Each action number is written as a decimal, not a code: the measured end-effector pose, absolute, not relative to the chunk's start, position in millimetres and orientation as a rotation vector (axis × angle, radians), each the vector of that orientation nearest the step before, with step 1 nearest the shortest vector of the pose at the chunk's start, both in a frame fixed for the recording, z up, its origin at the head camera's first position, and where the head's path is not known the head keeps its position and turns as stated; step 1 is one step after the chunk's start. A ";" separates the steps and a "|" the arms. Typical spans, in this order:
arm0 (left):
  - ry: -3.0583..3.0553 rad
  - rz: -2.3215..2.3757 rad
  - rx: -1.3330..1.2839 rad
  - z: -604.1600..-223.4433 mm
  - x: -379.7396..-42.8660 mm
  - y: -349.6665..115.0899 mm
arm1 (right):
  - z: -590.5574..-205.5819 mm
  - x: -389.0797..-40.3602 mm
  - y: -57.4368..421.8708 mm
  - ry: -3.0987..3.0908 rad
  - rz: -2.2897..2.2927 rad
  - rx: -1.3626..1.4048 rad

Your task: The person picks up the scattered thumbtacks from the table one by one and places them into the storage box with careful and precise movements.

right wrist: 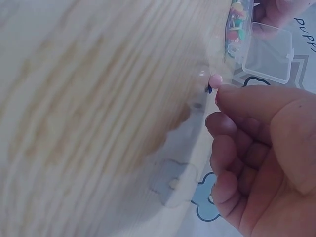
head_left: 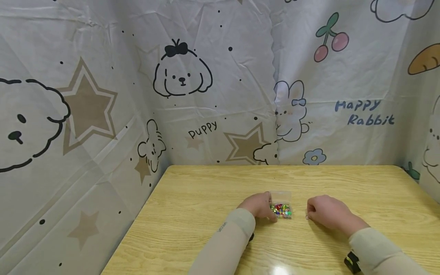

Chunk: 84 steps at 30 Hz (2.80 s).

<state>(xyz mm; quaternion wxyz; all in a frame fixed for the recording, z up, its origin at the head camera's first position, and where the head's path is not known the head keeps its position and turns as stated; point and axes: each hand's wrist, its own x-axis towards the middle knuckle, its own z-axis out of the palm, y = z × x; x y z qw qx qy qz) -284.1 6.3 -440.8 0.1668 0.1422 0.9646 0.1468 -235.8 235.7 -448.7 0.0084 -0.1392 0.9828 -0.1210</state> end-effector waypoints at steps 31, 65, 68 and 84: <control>2.742 0.415 0.421 -440.2 -284.3 6.6 | -437.1 -244.1 198.7 3.133 -0.418 -0.592; 2.733 0.401 0.447 -441.2 -286.9 5.5 | -442.8 -252.3 181.4 3.134 -0.254 -0.569; 2.734 0.399 0.446 -440.3 -286.1 5.5 | -442.1 -250.8 183.6 3.124 -0.309 -0.554; 2.749 0.372 0.443 -438.1 -288.6 5.7 | -435.1 -247.1 217.3 3.102 -0.389 -0.475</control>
